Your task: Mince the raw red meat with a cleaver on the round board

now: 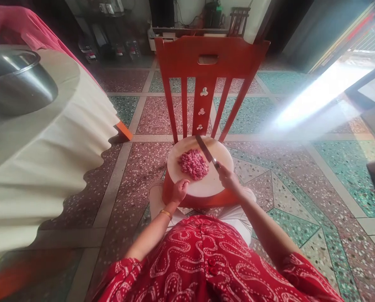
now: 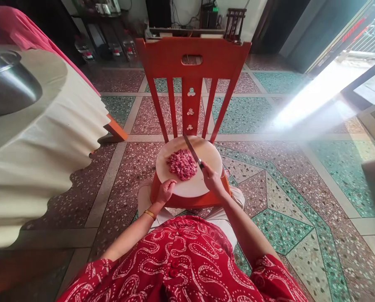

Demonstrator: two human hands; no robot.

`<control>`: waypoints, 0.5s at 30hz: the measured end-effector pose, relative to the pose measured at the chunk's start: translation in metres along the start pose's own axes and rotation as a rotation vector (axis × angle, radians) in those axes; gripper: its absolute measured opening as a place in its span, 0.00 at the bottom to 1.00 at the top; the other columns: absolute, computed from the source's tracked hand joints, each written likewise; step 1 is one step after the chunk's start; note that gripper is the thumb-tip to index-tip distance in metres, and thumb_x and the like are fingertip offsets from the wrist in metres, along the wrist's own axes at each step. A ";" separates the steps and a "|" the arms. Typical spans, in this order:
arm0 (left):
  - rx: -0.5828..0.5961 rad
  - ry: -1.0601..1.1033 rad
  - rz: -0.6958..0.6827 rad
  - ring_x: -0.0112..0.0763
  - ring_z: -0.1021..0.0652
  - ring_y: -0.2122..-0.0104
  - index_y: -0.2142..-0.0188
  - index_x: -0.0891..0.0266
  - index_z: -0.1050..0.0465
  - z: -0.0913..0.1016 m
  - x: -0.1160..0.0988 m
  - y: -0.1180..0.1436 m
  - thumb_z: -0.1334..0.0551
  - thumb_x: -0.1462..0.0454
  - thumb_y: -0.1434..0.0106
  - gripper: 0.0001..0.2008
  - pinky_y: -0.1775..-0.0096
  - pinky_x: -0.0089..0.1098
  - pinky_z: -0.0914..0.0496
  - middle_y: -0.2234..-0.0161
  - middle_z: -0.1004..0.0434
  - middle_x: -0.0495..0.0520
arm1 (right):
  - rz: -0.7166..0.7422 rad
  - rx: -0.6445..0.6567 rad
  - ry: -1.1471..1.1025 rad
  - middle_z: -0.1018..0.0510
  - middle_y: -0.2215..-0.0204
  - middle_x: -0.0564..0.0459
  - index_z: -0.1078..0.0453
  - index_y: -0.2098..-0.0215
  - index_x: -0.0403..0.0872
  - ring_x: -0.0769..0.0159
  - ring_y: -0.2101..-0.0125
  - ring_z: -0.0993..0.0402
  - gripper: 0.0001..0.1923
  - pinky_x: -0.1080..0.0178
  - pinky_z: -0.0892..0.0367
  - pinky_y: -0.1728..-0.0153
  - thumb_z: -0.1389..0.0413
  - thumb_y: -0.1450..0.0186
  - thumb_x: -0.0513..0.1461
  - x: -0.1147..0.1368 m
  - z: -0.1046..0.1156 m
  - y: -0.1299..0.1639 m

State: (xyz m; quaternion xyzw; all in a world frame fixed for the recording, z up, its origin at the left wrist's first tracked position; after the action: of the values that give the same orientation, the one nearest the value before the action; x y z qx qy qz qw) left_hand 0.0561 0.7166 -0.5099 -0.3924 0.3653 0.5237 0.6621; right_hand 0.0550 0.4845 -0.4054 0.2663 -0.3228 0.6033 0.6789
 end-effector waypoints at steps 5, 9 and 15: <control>-0.016 -0.005 0.026 0.29 0.27 0.70 0.68 0.62 0.27 0.000 0.001 0.000 0.47 0.65 0.40 0.10 0.65 0.28 0.34 0.71 0.25 0.52 | 0.055 -0.024 -0.005 0.26 0.52 0.49 0.42 0.39 0.49 0.61 0.56 0.27 0.24 0.61 0.32 0.57 0.58 0.33 0.43 0.001 -0.011 -0.001; -0.010 0.037 0.055 0.29 0.27 0.70 0.68 0.63 0.27 0.000 0.002 0.001 0.47 0.65 0.40 0.10 0.65 0.28 0.34 0.71 0.25 0.52 | -0.018 0.128 0.048 0.23 0.55 0.48 0.36 0.43 0.49 0.58 0.55 0.27 0.22 0.59 0.32 0.56 0.57 0.33 0.42 -0.012 -0.025 0.005; -0.037 0.076 0.128 0.28 0.28 0.72 0.67 0.61 0.28 0.003 0.006 0.002 0.47 0.62 0.40 0.10 0.68 0.26 0.35 0.72 0.27 0.50 | 0.184 0.079 0.120 0.25 0.52 0.50 0.42 0.39 0.52 0.59 0.54 0.27 0.24 0.61 0.32 0.56 0.56 0.32 0.42 0.015 -0.016 0.024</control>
State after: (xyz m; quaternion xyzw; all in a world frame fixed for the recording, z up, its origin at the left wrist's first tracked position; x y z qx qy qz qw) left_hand 0.0554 0.7220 -0.5140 -0.4000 0.4048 0.5565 0.6053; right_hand 0.0338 0.5093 -0.4045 0.2255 -0.2804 0.6901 0.6279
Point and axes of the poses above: each hand's wrist, its own y-axis away from the middle knuckle, its own z-axis out of the back of the hand, x = y × z, the point moved 7 cm from there along -y, towards the middle knuckle
